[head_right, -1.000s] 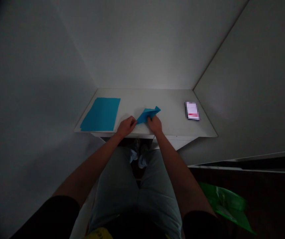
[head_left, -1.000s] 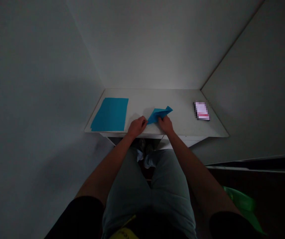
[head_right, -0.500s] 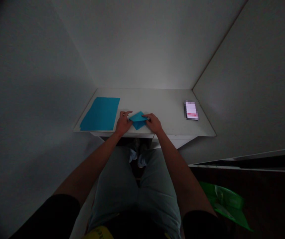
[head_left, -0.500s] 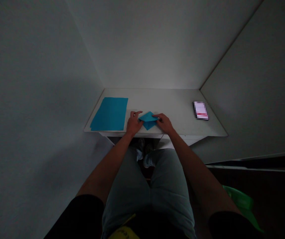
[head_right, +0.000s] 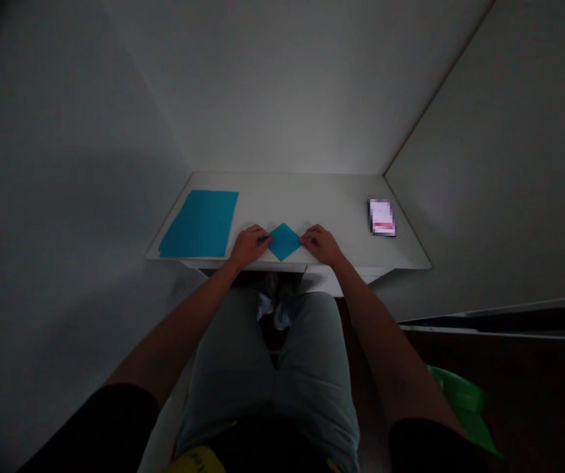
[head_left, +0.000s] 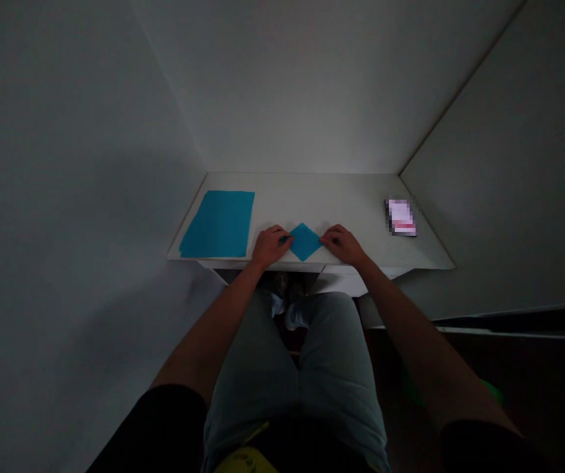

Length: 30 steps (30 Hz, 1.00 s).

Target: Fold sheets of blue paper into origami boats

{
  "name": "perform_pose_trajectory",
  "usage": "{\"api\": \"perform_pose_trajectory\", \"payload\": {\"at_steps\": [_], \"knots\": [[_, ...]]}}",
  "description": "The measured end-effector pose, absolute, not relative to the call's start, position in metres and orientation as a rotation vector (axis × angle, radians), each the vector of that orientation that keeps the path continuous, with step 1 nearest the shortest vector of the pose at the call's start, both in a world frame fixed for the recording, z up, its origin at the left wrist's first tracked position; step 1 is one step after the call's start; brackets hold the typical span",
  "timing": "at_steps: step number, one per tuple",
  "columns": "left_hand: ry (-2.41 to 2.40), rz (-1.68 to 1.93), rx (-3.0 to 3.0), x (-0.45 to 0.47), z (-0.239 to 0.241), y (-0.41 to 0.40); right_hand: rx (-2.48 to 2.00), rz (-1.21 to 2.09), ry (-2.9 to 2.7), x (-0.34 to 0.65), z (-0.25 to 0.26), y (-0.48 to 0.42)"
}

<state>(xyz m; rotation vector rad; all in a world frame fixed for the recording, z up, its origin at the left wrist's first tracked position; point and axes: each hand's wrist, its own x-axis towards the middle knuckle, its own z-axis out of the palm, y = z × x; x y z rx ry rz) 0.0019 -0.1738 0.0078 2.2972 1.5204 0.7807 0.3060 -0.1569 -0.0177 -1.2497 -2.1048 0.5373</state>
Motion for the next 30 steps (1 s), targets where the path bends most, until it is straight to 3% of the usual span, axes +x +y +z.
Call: {"api": "perform_pose_trajectory", "payload": {"at_steps": [7, 15, 30], "knots": [[1.546, 0.815, 2.159, 0.001, 0.008, -0.175, -1.382, 0.420, -2.090, 0.293, -0.013, -0.161], [1.473, 0.791, 2.423, 0.001, 0.001, -0.175, -1.356, 0.245, -2.237, 0.292, -0.012, -0.167], [1.496, 0.782, 2.338, 0.004, 0.006, -0.175, -1.381, 0.260, -2.186, 0.288, -0.012, -0.173]]}}
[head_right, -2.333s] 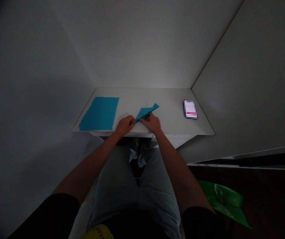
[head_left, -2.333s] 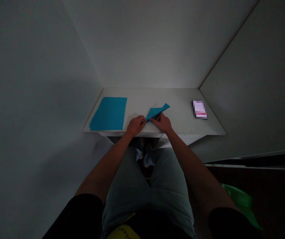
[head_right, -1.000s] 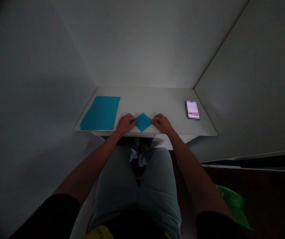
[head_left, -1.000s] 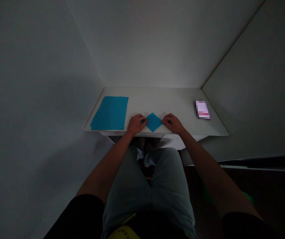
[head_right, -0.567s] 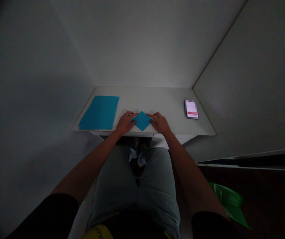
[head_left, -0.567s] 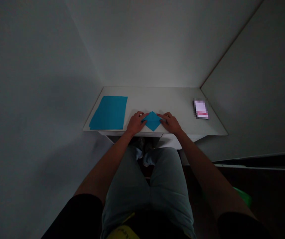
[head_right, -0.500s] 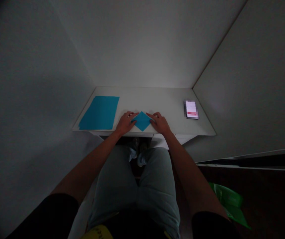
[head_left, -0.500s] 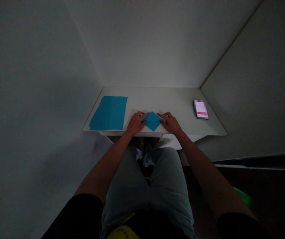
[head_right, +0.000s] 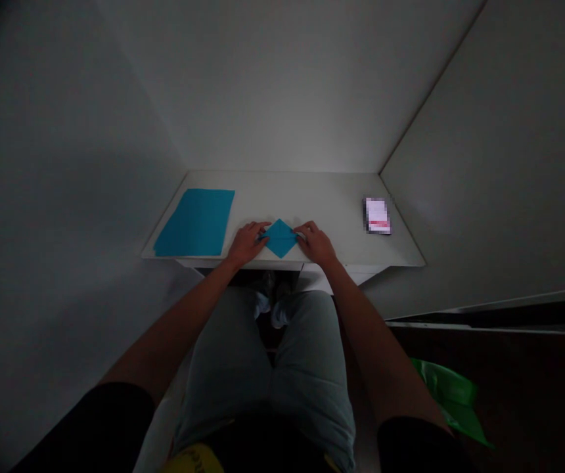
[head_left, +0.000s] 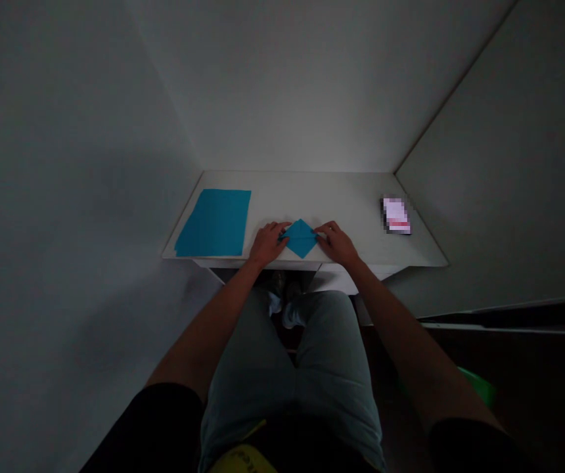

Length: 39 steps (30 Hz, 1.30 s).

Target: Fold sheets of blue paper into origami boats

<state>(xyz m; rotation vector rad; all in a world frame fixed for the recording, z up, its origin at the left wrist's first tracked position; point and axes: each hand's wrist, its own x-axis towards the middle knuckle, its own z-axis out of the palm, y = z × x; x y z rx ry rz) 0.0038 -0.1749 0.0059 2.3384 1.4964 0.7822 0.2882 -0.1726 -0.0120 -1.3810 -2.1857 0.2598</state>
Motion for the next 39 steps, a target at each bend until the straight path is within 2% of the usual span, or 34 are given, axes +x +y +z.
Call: {"api": "perform_pose_trajectory", "payload": {"at_steps": [10, 23, 27, 32, 39], "knots": [[1.465, 0.725, 2.489, 0.004, 0.008, -0.180, -1.439, 0.178, -2.356, 0.287, -0.007, -0.172], [1.092, 0.614, 2.580, -0.002, 0.002, -0.205, -1.412, 0.331, -2.043, 0.291, -0.015, -0.164], [1.151, 0.748, 2.395, -0.010, 0.000, -0.210, -1.386, 0.379, -2.004, 0.291, -0.014, -0.163], [1.325, 1.080, 1.846, -0.008, 0.013, -0.185, -1.380, 0.411, -1.977, 0.292, -0.014, -0.162], [1.195, 1.030, 1.671, 0.014, 0.010, -0.163, -1.370, 0.506, -1.933, 0.292, -0.015, -0.162]]}}
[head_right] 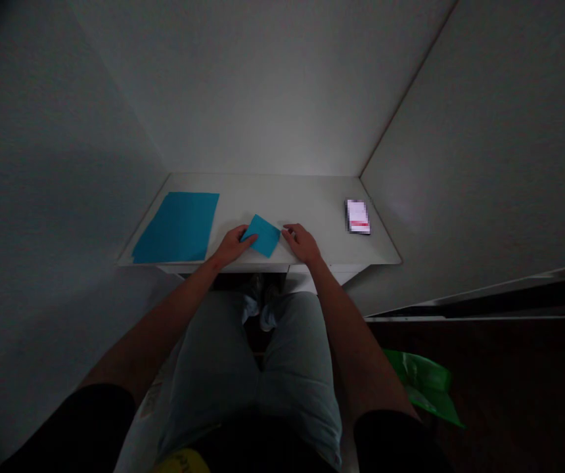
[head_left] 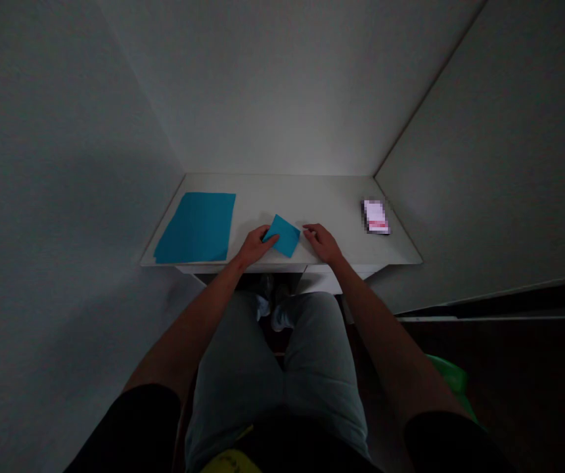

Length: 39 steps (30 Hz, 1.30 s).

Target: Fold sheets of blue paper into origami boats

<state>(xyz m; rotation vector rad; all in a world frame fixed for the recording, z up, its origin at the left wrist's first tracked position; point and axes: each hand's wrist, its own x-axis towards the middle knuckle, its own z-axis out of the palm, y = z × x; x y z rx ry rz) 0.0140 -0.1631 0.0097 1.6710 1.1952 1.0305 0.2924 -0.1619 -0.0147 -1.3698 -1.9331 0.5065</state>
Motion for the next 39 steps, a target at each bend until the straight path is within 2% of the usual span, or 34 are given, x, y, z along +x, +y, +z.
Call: {"api": "perform_pose_trajectory", "payload": {"at_steps": [5, 15, 29, 39], "knots": [[1.087, 0.970, 1.641, 0.018, 0.003, -0.162, -1.369, 0.591, -1.914, 0.294, -0.018, -0.160], [1.203, 1.018, 1.741, 0.019, -0.005, -0.157, -1.244, 0.824, -1.740, 0.298, -0.018, -0.156], [1.235, 0.824, 1.946, 0.017, -0.001, -0.165, -1.257, 0.674, -1.717, 0.303, -0.019, -0.153], [1.500, 0.966, 1.899, 0.053, 0.000, -0.168, -1.270, 0.710, -1.643, 0.297, -0.011, -0.160]]}}
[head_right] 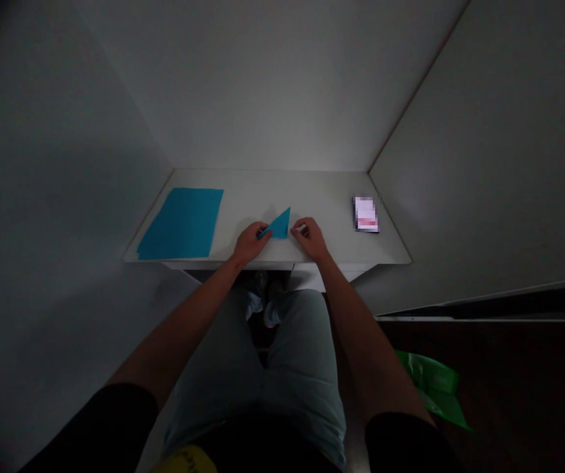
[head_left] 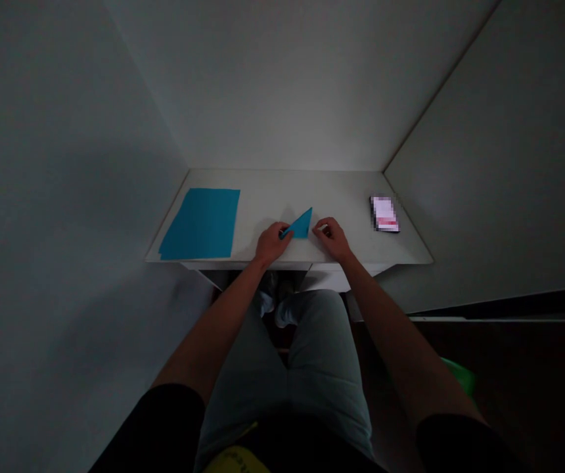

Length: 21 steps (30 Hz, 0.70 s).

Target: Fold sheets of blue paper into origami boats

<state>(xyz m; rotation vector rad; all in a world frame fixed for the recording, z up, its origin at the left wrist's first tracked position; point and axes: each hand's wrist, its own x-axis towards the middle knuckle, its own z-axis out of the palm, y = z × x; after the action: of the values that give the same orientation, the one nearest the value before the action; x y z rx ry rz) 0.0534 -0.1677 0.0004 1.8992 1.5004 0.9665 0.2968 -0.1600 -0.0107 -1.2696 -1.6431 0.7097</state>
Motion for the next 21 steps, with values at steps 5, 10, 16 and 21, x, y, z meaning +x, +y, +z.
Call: {"api": "perform_pose_trajectory", "payload": {"at_steps": [5, 10, 16, 21], "knots": [[1.334, 1.034, 1.854, 0.070, 0.004, -0.175, -1.320, 0.742, -1.762, 0.292, -0.009, -0.162], [1.178, 0.925, 2.031, 0.072, 0.005, -0.174, -1.316, 0.795, -1.811, 0.290, -0.008, -0.165], [1.091, 0.967, 2.079, 0.068, 0.003, -0.172, -1.382, 0.779, -1.851, 0.291, -0.006, -0.167], [1.134, 0.957, 1.973, 0.069, -0.005, -0.168, -1.378, 0.753, -1.909, 0.291, -0.004, -0.167]]}}
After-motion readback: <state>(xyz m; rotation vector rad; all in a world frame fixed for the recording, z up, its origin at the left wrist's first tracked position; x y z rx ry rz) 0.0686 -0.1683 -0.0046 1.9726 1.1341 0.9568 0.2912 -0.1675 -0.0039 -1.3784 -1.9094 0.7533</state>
